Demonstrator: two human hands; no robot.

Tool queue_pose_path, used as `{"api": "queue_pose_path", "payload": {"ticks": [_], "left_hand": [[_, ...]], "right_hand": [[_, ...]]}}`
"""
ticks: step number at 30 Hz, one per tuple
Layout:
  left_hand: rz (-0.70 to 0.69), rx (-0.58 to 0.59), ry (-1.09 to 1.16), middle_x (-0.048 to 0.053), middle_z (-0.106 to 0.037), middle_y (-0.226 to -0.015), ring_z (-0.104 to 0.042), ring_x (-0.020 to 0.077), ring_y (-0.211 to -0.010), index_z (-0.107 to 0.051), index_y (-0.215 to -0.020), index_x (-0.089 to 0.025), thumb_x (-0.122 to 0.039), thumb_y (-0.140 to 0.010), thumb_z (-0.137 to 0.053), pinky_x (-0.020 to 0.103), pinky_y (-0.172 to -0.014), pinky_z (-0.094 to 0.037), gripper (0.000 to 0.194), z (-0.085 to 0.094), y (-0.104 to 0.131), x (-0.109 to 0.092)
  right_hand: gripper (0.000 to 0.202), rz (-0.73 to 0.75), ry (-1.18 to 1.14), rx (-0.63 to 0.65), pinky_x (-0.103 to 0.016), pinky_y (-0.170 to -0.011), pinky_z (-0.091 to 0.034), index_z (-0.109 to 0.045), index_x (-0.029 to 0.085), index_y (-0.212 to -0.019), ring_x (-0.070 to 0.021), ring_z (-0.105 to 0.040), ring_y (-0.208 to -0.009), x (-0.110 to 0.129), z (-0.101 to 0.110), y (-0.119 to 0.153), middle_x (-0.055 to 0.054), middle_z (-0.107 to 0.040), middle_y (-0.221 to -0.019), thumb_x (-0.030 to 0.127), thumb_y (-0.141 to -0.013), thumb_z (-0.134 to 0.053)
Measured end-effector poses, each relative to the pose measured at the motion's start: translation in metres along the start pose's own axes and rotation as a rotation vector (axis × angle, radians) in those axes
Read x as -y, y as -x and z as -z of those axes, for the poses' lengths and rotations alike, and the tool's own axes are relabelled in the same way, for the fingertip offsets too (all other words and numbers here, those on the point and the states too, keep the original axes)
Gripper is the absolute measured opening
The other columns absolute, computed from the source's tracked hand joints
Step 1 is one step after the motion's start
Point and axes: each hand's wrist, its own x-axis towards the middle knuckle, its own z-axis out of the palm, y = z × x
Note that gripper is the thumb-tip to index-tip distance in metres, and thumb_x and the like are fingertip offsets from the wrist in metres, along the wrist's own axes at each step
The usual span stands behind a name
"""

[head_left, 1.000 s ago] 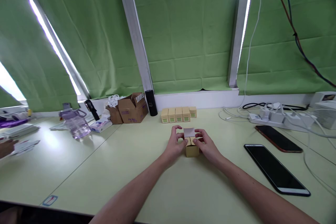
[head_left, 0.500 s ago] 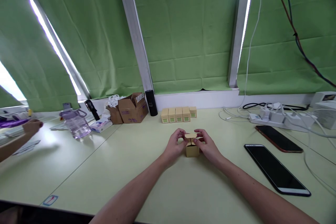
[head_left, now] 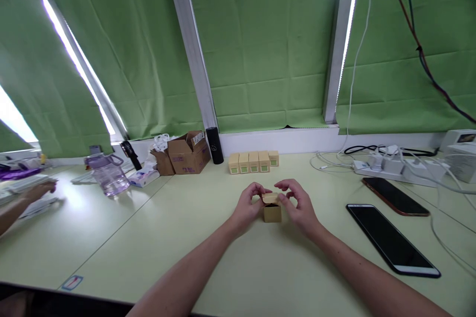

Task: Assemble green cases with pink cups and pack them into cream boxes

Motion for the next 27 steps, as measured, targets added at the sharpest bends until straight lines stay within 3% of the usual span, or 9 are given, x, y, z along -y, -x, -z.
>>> {"api": "queue_pose_path", "payload": {"ticks": [3,8,16,27], "left_hand": [[-0.002,0.006,0.011,0.009,-0.073,-0.105,-0.064,0.0226,-0.101,-0.057,-0.09,-0.019,-0.023,-0.08,-0.072,0.033,-0.087,-0.049,0.019,0.0013,-0.0007,0.0013],[-0.006,0.036,0.053,0.009,-0.074,-0.106,-0.065,0.024,-0.104,-0.059,-0.092,-0.019,-0.026,-0.081,-0.068,0.036,-0.091,-0.048,0.016,0.0059,-0.0027,0.0029],[-0.051,0.064,0.007,0.012,-0.073,-0.113,-0.065,0.0258,-0.107,-0.06,-0.101,-0.021,-0.055,-0.092,-0.064,0.039,-0.096,-0.047,0.035,0.0072,-0.0006,0.0015],[-0.083,0.096,-0.056,0.013,-0.07,-0.119,-0.062,0.028,-0.115,-0.059,-0.105,-0.02,-0.047,-0.093,-0.065,0.039,-0.097,-0.047,0.03,0.0049,0.0015,-0.0004]], "right_hand": [[0.017,0.088,0.084,0.014,-0.039,-0.076,-0.049,-0.067,0.025,-0.105,-0.0277,-0.059,-0.1,0.0023,0.0007,0.0008,-0.01,-0.065,-0.106,0.029,-0.089,-0.062],[0.01,0.106,0.155,0.011,-0.042,-0.075,-0.049,-0.065,0.026,-0.096,-0.0285,-0.058,-0.095,0.0004,-0.0001,0.0019,-0.009,-0.065,-0.098,0.025,-0.087,-0.062],[0.009,0.117,0.196,0.049,-0.042,-0.073,-0.049,-0.062,0.028,-0.089,-0.0288,-0.057,-0.092,0.0007,-0.0002,0.0025,-0.008,-0.064,-0.092,0.021,-0.083,-0.061],[0.011,0.136,0.198,0.077,-0.041,-0.074,-0.048,-0.059,0.027,-0.083,-0.027,-0.056,-0.086,0.0009,-0.0012,0.0045,-0.006,-0.062,-0.084,0.017,-0.08,-0.061]]}}
